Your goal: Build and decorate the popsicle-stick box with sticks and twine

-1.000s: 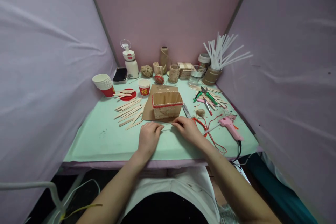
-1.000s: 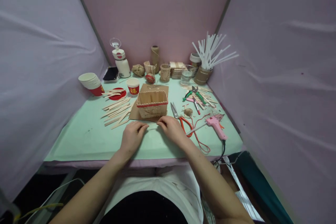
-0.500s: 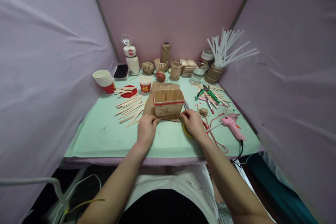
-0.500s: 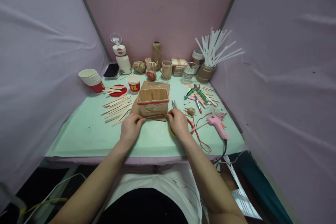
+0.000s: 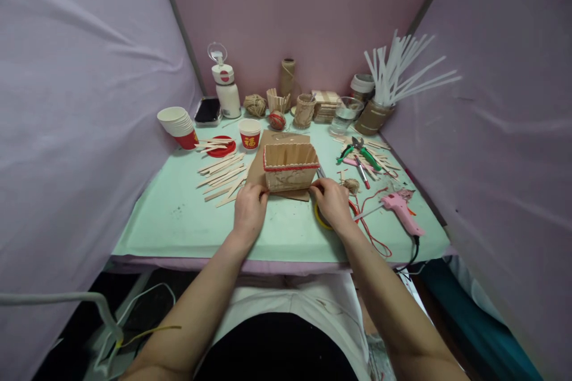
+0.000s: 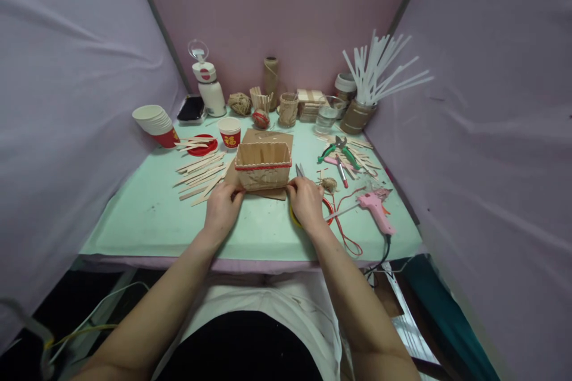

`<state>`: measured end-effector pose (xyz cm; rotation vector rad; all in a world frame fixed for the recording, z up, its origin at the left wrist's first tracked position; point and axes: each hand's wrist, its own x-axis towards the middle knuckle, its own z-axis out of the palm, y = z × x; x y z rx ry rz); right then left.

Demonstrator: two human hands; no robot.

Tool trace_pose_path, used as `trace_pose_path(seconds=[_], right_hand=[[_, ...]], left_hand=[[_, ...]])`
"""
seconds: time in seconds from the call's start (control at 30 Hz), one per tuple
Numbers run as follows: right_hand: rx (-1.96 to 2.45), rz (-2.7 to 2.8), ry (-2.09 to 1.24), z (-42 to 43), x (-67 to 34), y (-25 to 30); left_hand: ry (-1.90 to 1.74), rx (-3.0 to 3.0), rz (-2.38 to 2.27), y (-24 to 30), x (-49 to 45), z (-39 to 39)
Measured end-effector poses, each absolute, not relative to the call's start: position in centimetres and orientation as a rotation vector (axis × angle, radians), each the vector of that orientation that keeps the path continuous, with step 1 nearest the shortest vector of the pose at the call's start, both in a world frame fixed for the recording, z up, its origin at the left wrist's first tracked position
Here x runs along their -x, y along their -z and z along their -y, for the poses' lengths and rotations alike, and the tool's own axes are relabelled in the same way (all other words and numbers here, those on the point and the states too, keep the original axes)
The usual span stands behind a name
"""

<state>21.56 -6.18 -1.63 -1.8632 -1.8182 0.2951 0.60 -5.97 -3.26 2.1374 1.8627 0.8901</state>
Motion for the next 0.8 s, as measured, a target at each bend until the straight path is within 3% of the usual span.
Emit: trace_pose_path(seconds=[0.8], right_hand=[[1.863,1.908,-0.178,4.7,-22.4,2.8]], left_hand=[[-0.88,-2.154,-1.736,2.5,0.2,4.0]])
